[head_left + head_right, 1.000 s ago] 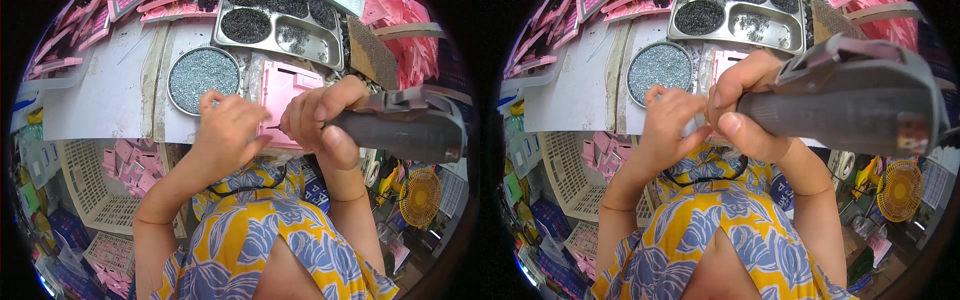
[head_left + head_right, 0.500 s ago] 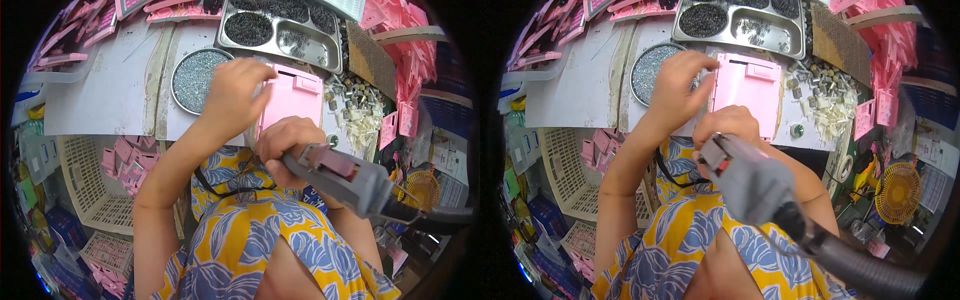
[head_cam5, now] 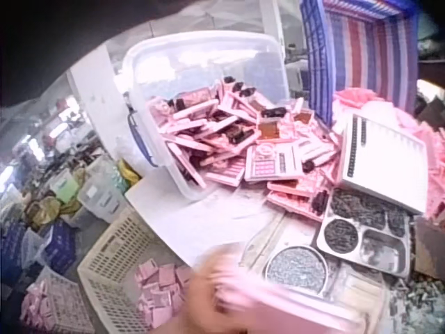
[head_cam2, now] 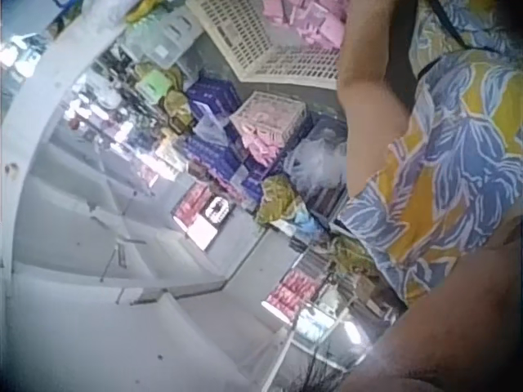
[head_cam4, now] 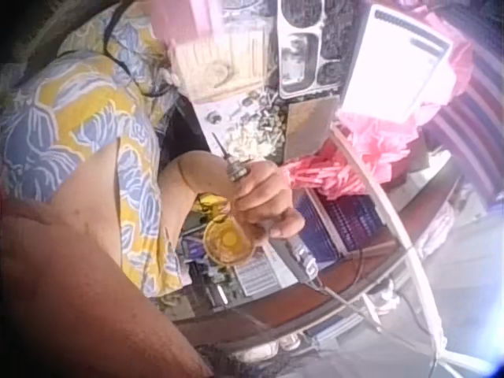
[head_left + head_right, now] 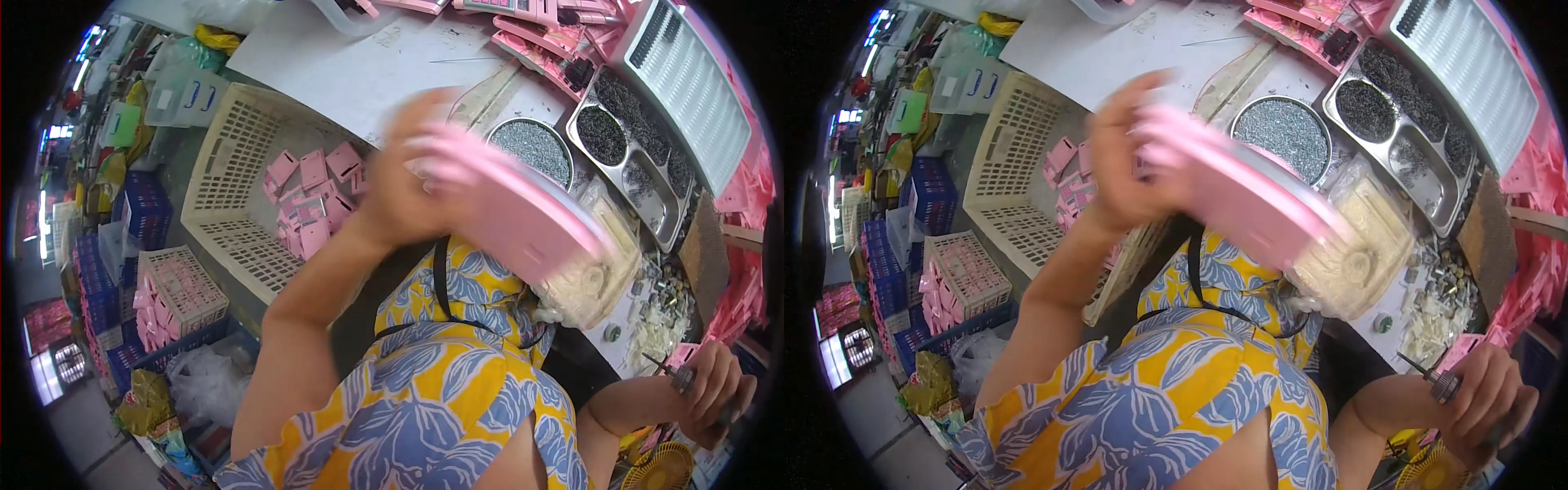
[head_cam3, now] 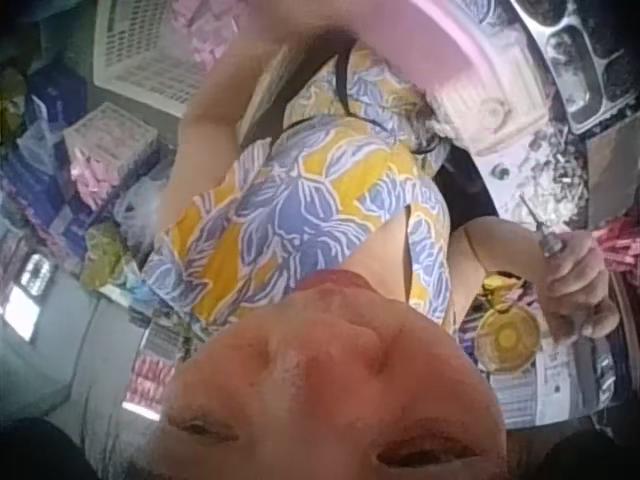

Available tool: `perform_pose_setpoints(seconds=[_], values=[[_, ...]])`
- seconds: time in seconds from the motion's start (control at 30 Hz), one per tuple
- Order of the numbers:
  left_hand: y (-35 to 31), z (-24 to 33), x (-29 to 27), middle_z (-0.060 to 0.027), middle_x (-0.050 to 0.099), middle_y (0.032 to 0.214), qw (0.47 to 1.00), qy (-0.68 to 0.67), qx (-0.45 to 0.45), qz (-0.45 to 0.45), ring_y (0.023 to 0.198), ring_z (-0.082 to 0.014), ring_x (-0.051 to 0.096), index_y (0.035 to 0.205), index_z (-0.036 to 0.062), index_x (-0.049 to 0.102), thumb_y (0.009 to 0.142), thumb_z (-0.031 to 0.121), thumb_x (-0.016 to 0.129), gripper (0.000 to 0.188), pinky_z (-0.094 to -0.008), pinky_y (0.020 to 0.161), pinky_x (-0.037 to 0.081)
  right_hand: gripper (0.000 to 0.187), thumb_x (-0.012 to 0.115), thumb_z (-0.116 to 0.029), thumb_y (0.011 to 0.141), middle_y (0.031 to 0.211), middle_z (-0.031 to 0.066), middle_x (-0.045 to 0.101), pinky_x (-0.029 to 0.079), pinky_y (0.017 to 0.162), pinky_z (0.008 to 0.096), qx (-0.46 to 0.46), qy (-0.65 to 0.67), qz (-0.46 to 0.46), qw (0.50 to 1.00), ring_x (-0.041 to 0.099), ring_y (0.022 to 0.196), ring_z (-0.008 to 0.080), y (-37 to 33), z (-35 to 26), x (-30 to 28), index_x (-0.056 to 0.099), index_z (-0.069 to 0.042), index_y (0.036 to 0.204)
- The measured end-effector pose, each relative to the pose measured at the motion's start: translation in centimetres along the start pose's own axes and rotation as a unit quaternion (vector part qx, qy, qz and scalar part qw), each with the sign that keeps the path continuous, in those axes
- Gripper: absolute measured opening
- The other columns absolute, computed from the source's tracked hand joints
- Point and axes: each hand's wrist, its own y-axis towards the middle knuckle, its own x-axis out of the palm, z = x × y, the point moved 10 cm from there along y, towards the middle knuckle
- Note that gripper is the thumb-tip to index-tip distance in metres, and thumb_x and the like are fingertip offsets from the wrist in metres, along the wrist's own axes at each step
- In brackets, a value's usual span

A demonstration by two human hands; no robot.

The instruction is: The recorder is assembling the internal components and outer housing of pink calculators, including soldering wires and using an electric screwdriver.

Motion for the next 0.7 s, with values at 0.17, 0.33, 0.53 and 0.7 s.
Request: perform_pose_setpoints(seconds=[0.17, 0.33, 0.53, 0.7], values=[[-36.6, -21.4, -9.5, -0.0117, 0.055, 0.133, 0.716, -0.266, -0.576, 0.292, 0.110, -0.0280, 0.062, 0.143, 0.0087, 0.046, 0.103, 0.045, 0.048, 0.054, -0.0401, 0.084, 0.053, 0.030, 0.077, -0.013, 0.082, 0.053, -0.0041, 0.059, 0.048, 0.042, 0.0200, 0.028, -0.084, 0.010, 0.996, 0.056, 0.040, 0.0060, 1.4, 4.6, 0.4, 0.053, -0.012, 0.099], [-57.8, -24.7, -6.5, -0.0103, 0.063, 0.118, 0.383, -0.418, -0.660, 0.492, 0.102, -0.0264, 0.063, 0.130, 0.0097, 0.056, 0.106, 0.041, 0.044, 0.041, -0.0403, 0.081, 0.056, 0.026, 0.068, -0.017, 0.090, 0.052, -0.0050, 0.055, 0.046, 0.041, 0.0211, 0.044, -0.109, -0.007, 0.993, 0.051, 0.037, 0.0071, 3.3, 7.9, 0.7, 0.047, -0.010, 0.103], [-7.3, -11.6, -2.7, -0.0090, 0.062, 0.097, 0.961, 0.141, -0.218, 0.090, 0.085, -0.0212, 0.061, 0.100, -0.0001, 0.061, 0.088, 0.004, 0.070, 0.015, -0.0331, 0.074, 0.048, 0.048, 0.075, -0.028, 0.089, 0.057, -0.0039, 0.048, 0.042, 0.046, 0.0266, 0.074, -0.196, 0.082, 0.974, 0.046, 0.044, 0.0103, 1.4, 8.0, -1.8, 0.045, -0.004, 0.118], [13.8, -13.1, 6.1, -0.0123, 0.058, 0.108, 0.931, 0.362, 0.050, 0.010, 0.102, -0.0351, 0.055, 0.098, 0.0093, 0.062, 0.073, 0.019, 0.081, 0.033, -0.0457, 0.089, 0.043, 0.093, 0.080, -0.032, 0.083, 0.088, 0.0084, 0.060, 0.048, 0.073, 0.0310, 0.074, -0.355, 0.186, 0.913, 0.058, 0.077, 0.0159, 1.5, 7.4, -3.0, 0.027, 0.002, 0.152]])
